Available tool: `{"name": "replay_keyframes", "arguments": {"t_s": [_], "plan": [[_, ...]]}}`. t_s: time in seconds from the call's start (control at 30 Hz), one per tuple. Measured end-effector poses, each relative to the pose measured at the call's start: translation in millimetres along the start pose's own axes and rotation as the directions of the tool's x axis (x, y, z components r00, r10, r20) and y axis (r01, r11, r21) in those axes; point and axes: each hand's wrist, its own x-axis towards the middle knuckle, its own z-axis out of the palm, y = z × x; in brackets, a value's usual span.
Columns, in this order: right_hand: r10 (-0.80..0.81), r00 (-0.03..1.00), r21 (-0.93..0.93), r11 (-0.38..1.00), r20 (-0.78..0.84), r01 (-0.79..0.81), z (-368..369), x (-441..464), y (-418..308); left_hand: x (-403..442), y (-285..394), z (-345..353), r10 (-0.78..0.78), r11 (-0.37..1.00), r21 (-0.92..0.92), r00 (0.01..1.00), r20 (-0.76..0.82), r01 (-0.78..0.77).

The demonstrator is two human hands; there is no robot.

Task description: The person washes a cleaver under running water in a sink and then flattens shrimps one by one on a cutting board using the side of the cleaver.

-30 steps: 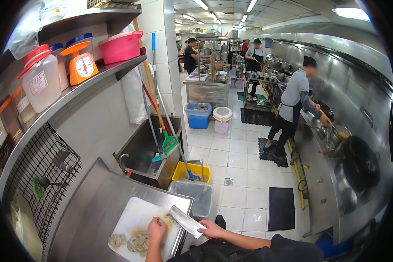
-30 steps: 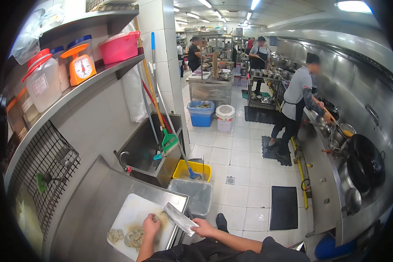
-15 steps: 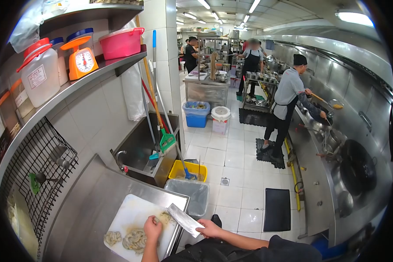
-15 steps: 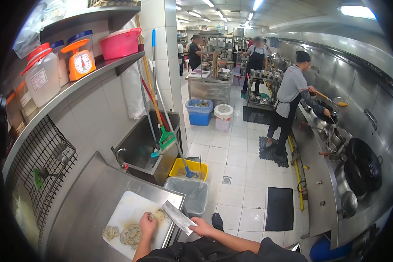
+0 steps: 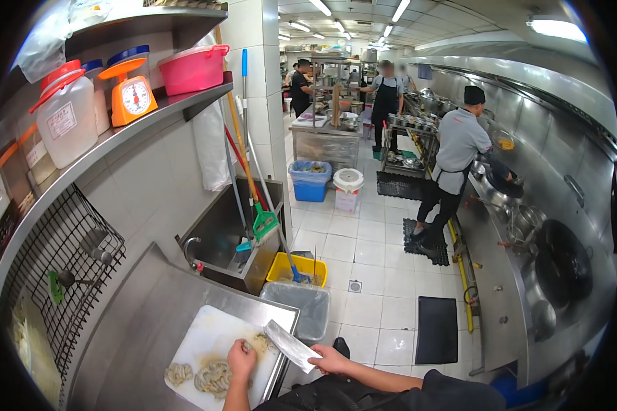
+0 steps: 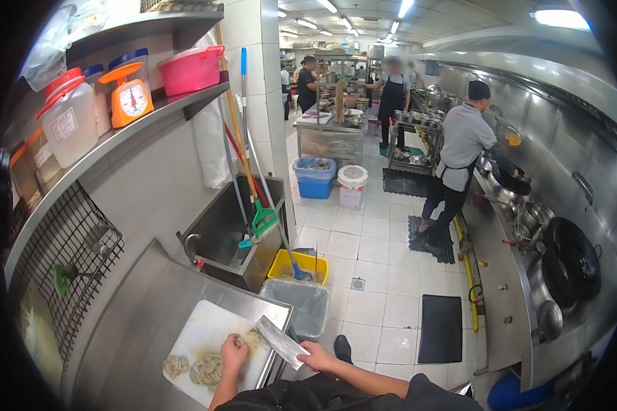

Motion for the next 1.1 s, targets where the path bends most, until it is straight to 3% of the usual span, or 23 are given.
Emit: {"name": "replay_keyframes", "arguments": {"t_s": [0.63, 0.73, 0.83, 1.0, 1.07, 1.1], "plan": [[0.004, 1.000, -0.044, 0.999, 0.018, -0.004, 0.4, -0.7, -3.8, -3.1, 0.9, -0.2, -0.004, 1.000, 0.004, 1.000, 0.000, 0.004], [0.037, 0.999, -0.032, 0.999, 0.023, -0.036, 1.5, -8.7, -16.3, -8.2, 1.4, 3.0, 0.016, 1.000, -0.022, 0.999, -0.051, -0.017], [0.056, 0.998, -0.093, 0.994, 0.000, -0.056, 2.6, -12.7, -23.1, -6.8, -4.4, 16.5, 0.163, 0.985, -0.038, 0.977, -0.139, -0.170], [-0.226, 0.972, -0.294, 0.935, -0.063, 0.199, -2.6, 7.4, 1.9, -11.4, 11.3, 1.3, 0.110, 0.990, -0.079, 0.992, -0.058, -0.114], [-0.161, 0.987, -0.250, 0.956, -0.022, 0.151, -3.7, -1.4, -9.6, -12.8, 12.6, 2.7, 0.074, 0.986, -0.146, 0.994, -0.085, -0.086], [-0.032, 0.999, -0.190, 0.981, 0.012, 0.033, -0.6, -13.0, -39.2, -10.4, 9.0, 6.6, 0.083, 0.973, -0.206, 0.990, -0.116, -0.105]]}}
